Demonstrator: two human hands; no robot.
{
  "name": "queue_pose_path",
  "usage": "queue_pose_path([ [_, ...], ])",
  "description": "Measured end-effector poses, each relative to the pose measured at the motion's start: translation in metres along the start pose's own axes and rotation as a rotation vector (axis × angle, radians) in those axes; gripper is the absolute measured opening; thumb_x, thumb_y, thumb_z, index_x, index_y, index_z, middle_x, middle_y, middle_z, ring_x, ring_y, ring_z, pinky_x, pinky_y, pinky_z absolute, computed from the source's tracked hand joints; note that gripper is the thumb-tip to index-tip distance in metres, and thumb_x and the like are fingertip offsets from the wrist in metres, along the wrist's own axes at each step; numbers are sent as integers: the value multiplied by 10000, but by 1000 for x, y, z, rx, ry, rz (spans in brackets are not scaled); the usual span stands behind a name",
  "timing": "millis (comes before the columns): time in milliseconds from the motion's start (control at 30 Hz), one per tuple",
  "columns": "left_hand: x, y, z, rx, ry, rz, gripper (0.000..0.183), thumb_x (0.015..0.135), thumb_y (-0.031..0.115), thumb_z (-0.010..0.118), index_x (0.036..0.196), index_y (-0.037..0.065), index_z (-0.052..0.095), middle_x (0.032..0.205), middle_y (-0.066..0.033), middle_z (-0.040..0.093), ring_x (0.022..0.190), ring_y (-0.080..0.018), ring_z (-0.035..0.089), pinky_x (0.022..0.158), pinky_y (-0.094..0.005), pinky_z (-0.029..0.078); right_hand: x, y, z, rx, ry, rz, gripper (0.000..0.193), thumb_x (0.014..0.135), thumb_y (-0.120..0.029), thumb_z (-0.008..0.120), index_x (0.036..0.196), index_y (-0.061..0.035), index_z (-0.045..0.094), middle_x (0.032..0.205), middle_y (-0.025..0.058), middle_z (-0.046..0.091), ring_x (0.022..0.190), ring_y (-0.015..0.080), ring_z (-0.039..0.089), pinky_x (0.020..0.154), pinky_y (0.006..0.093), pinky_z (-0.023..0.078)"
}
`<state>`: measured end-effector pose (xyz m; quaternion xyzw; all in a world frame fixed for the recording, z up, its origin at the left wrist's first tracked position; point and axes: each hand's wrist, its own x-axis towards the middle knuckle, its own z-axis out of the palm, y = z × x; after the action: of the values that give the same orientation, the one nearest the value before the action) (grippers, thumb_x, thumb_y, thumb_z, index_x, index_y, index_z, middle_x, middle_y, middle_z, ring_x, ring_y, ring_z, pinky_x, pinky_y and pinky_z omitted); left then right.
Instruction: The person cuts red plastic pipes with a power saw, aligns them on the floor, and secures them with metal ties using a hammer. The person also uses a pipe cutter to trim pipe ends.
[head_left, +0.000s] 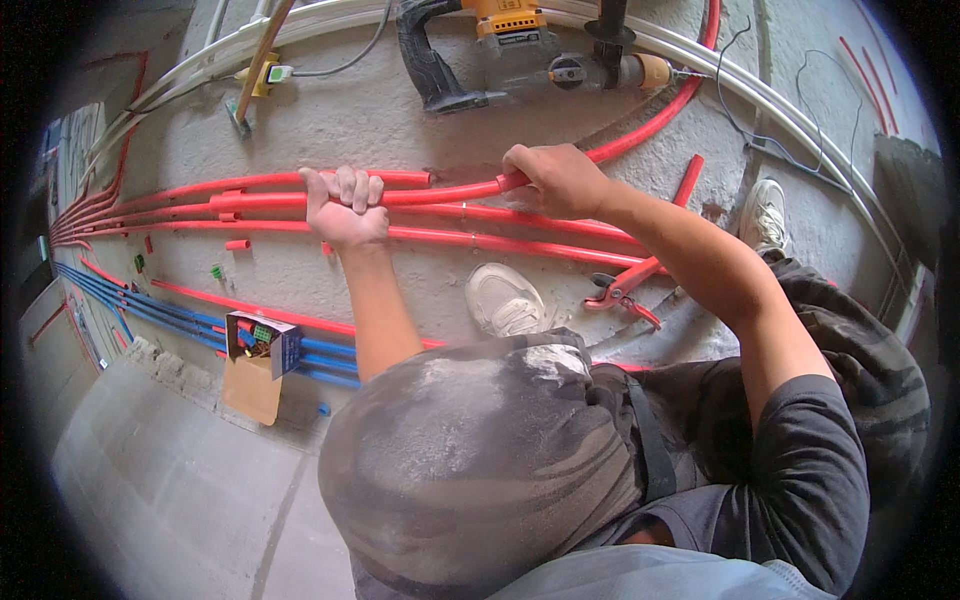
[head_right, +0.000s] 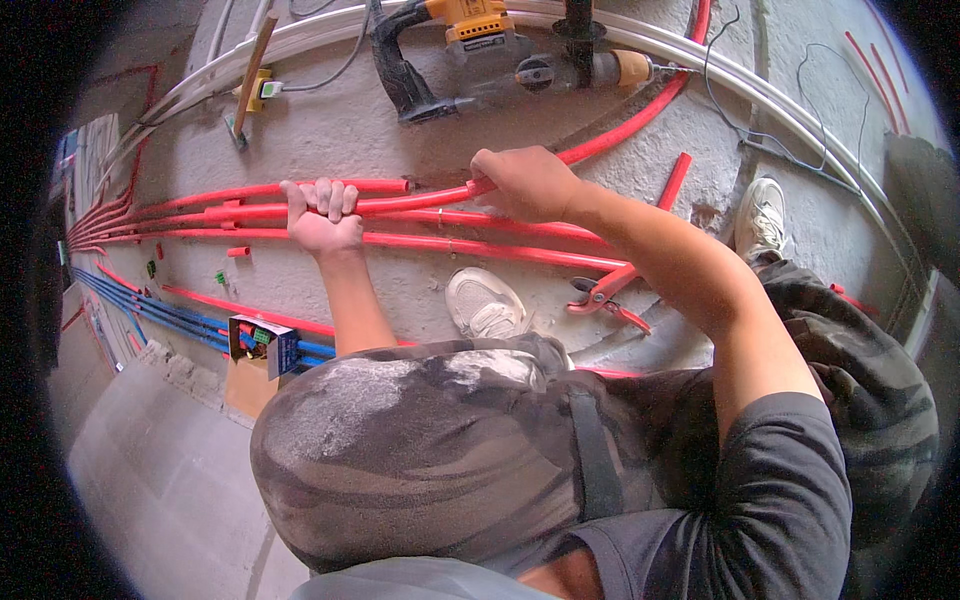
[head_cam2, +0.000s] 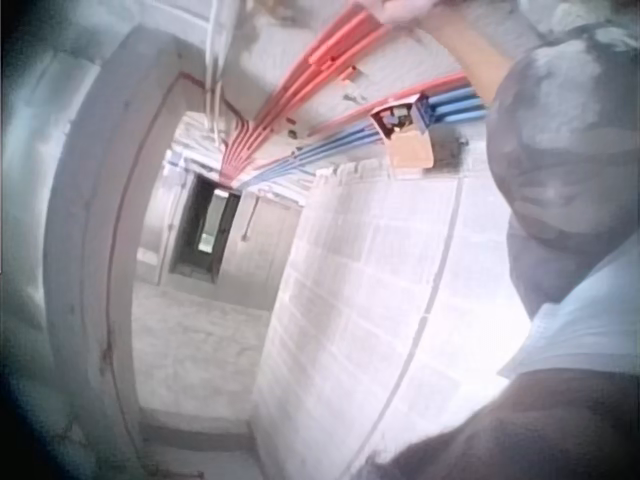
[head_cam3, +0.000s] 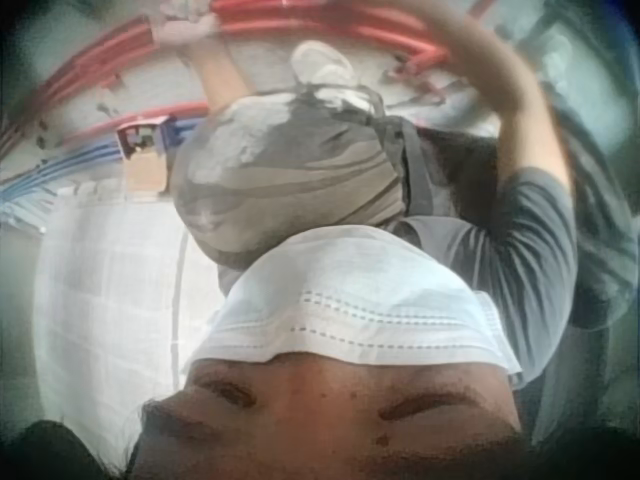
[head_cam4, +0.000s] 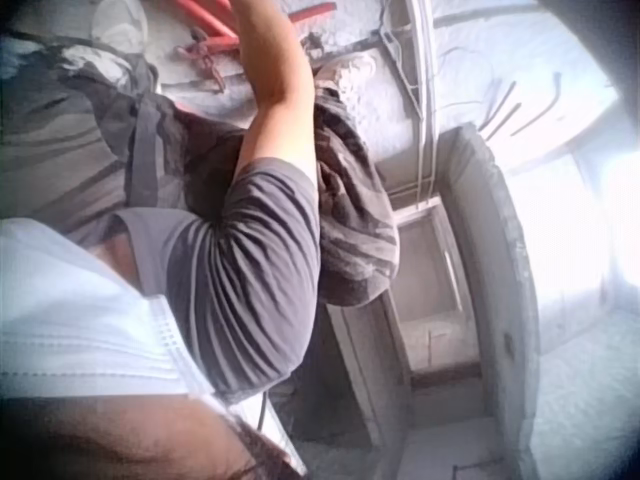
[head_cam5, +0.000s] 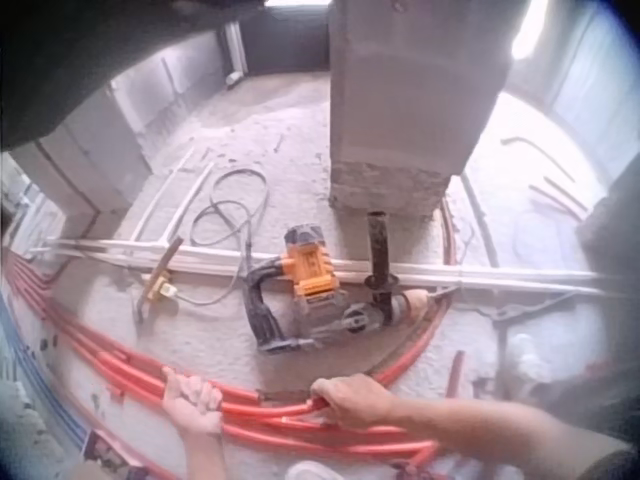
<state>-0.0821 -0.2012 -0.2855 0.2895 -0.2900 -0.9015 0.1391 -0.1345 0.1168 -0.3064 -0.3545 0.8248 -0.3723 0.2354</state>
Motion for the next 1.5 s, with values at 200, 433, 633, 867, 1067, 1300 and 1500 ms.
queue_pose_path([
  [200, 22, 3, 22, 79, 39, -92, 569, 1094, 519, 594, 699, 150, 418, 597, 25, 337, 481, -128, 239, 494, -322, 248, -2, 7, 2, 29, 19, -11, 356, 921, -275, 795, 1131, -89, 575, 971, 162, 737, 911, 412, 715, 761, 523, 550],
  [433, 6, 3, 55, 104, -65, -28, 576, 1075, 523, 618, 688, 135, 442, 583, 20, 357, 470, -125, 265, 498, -313, 261, -1, 10, 3, 9, 12, 19, 339, 925, -280, 788, 1134, -85, 605, 974, 170, 737, 916, 414, 716, 769, 524, 554],
  [633, 22, -3, 8, 0, 53, -35, 583, 1090, 543, 585, 691, 158, 405, 590, 29, 333, 494, -130, 239, 517, -321, 230, 9, 10, 1, -29, 51, -39, 302, 937, -306, 770, 1112, -74, 687, 995, 163, 744, 948, 402, 722, 796, 513, 570],
  [867, 5, -28, -7, -125, 151, -49, 593, 1088, 549, 581, 670, 189, 365, 570, 35, 341, 476, -128, 246, 508, -332, 209, 5, 14, 4, -48, 59, -109, 277, 920, -209, 795, 1133, -61, 696, 989, 154, 744, 906, 385, 727, 761, 476, 583],
  [1067, 21, -47, 0, -59, 254, -53, 565, 1108, 514, 564, 693, 188, 362, 589, 40, 332, 484, -125, 247, 513, -333, 220, 14, 23, 9, -154, 17, -121, 290, 936, -246, 781, 1136, -55, 694, 998, 157, 743, 914, 388, 725, 767, 482, 579],
  [1300, 35, -28, -20, -91, 257, 136, 463, 1110, 556, 525, 980, 114, 562, 724, -38, 523, 652, -202, 510, 649, -387, 440, 18, 29, 14, -129, 13, -103, 268, 983, -291, 729, 1138, -77, 682, 1026, 151, 719, 952, 392, 710, 789, 497, 580],
  [1500, 51, 37, -60, 263, 428, 294, 385, 1154, 322, 503, 1188, -56, 571, 956, -178, 665, 814, -323, 693, 752, -468, 650, 10, 16, 23, -169, 128, -181, 275, 972, -252, 744, 1165, -67, 684, 1045, 127, 686, 949, 374, 694, 777, 476, 572],
])
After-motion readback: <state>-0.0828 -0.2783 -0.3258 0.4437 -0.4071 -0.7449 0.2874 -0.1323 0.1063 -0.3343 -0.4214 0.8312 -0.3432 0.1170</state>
